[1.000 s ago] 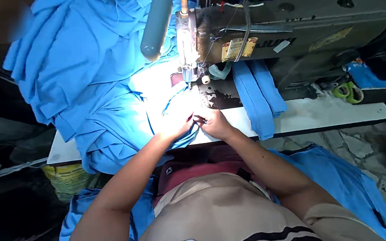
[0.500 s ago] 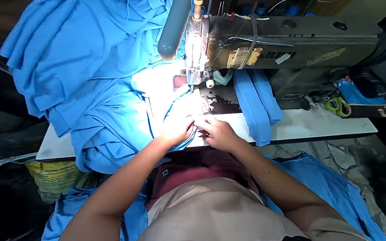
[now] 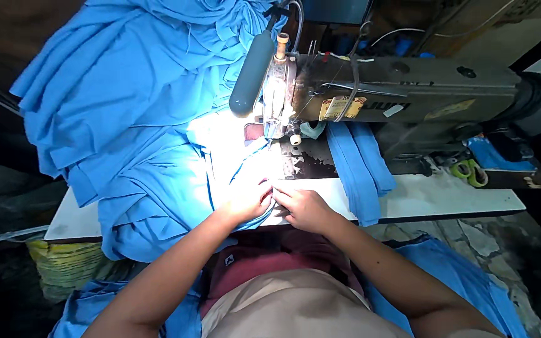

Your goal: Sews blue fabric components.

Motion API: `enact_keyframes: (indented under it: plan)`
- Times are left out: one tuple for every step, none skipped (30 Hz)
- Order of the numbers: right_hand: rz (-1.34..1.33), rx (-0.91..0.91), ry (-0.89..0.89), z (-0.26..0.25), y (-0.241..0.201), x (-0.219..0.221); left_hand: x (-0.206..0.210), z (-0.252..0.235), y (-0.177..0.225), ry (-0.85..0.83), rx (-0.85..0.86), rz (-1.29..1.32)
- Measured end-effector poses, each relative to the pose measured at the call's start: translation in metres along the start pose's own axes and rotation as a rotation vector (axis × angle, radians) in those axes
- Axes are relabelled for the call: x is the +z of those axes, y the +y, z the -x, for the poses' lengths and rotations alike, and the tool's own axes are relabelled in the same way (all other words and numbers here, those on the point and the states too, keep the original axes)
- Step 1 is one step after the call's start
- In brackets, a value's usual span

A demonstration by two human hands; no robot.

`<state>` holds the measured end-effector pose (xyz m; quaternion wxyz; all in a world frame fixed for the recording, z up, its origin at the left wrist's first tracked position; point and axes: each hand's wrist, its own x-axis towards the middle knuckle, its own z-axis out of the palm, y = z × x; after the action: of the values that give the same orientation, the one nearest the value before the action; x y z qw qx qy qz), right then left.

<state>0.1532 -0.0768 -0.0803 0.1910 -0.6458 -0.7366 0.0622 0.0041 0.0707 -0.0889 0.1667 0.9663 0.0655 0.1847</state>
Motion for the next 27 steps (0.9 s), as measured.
enact_keyframes:
  plan:
    - [0.001, 0.003, 0.003, 0.0, 0.0, 0.0, -0.001, 0.0, 0.0, -0.007, -0.006, -0.013]
    - [0.001, 0.008, 0.004, -0.001, -0.001, 0.0, -0.003, -0.001, 0.001, -0.019, -0.015, -0.02]
    - [-0.003, 0.016, -0.003, -0.001, -0.001, -0.001, -0.004, -0.002, 0.001, -0.023, -0.017, -0.028]
    - [-0.008, 0.024, -0.014, -0.001, -0.001, -0.002, -0.005, -0.002, 0.001, -0.024, -0.017, -0.035]
    - [-0.014, 0.037, -0.033, -0.002, -0.002, -0.003, -0.005, -0.003, 0.001, -0.034, -0.02, -0.038]
    - [-0.023, 0.059, -0.063, -0.003, -0.003, -0.004, -0.006, -0.003, 0.001, -0.051, -0.026, -0.041]
    - [-0.039, 0.084, -0.09, -0.003, -0.004, -0.007, -0.006, -0.004, 0.001, -0.061, -0.026, -0.048]
    - [-0.065, 0.116, -0.115, -0.002, -0.005, -0.011, -0.005, -0.004, 0.0, -0.062, -0.023, -0.06]
    - [-0.096, 0.142, -0.102, 0.0, -0.005, -0.015, -0.005, -0.005, -0.002, -0.064, -0.022, -0.071]
    - [-0.123, 0.148, -0.029, 0.005, -0.004, -0.018, -0.004, -0.005, -0.004, -0.06, -0.019, -0.084]
    - [-0.137, 0.144, 0.068, 0.01, -0.002, -0.022, -0.003, -0.006, -0.005, -0.055, -0.016, -0.087]
    - [-0.138, 0.15, 0.151, 0.016, 0.001, -0.03, -0.003, -0.006, -0.006, -0.051, -0.013, -0.086]
    - [-0.12, 0.163, 0.226, 0.023, 0.004, -0.04, -0.002, -0.007, -0.007, -0.052, -0.016, -0.075]
    - [-0.085, 0.185, 0.297, 0.031, 0.008, -0.052, -0.002, -0.008, -0.008, -0.07, -0.029, -0.062]
    - [-0.036, 0.215, 0.363, 0.04, 0.016, -0.065, -0.003, -0.01, -0.008, -0.09, -0.045, -0.055]
    - [0.028, 0.25, 0.436, 0.05, 0.026, -0.077, -0.004, -0.011, -0.009, -0.103, -0.056, -0.067]
    - [0.097, 0.296, 0.51, 0.061, 0.038, -0.089, -0.003, -0.012, -0.01, -0.108, -0.063, -0.082]
    - [0.16, 0.351, 0.579, 0.072, 0.053, -0.099, -0.003, -0.013, -0.011, -0.107, -0.069, -0.08]
    - [0.217, 0.408, 0.641, 0.082, 0.068, -0.108, -0.003, -0.014, -0.012, -0.097, -0.069, -0.082]
    - [0.26, 0.471, 0.702, 0.092, 0.084, -0.114, -0.003, -0.015, -0.013, -0.079, -0.062, -0.091]
    - [0.279, 0.556, 0.745, 0.1, 0.098, -0.117, -0.004, -0.017, -0.013, -0.075, -0.065, -0.096]
    - [0.289, 0.636, 0.764, 0.108, 0.111, -0.116, -0.006, -0.019, -0.013, -0.082, -0.074, -0.097]
    - [0.301, 0.694, 0.769, 0.115, 0.123, -0.112, -0.008, -0.021, -0.013, -0.085, -0.08, -0.099]
    - [0.32, 0.736, 0.759, 0.122, 0.133, -0.106, -0.011, -0.024, -0.013, -0.104, -0.094, -0.099]
    - [0.34, 0.761, 0.742, 0.127, 0.141, -0.097, -0.011, -0.025, -0.015, -0.105, -0.095, -0.11]
    - [0.361, 0.774, 0.725, 0.132, 0.147, -0.089, -0.008, -0.026, -0.021, -0.074, -0.064, -0.139]
    - [0.379, 0.779, 0.713, 0.136, 0.152, -0.08, -0.005, -0.027, -0.026, -0.033, -0.026, -0.151]
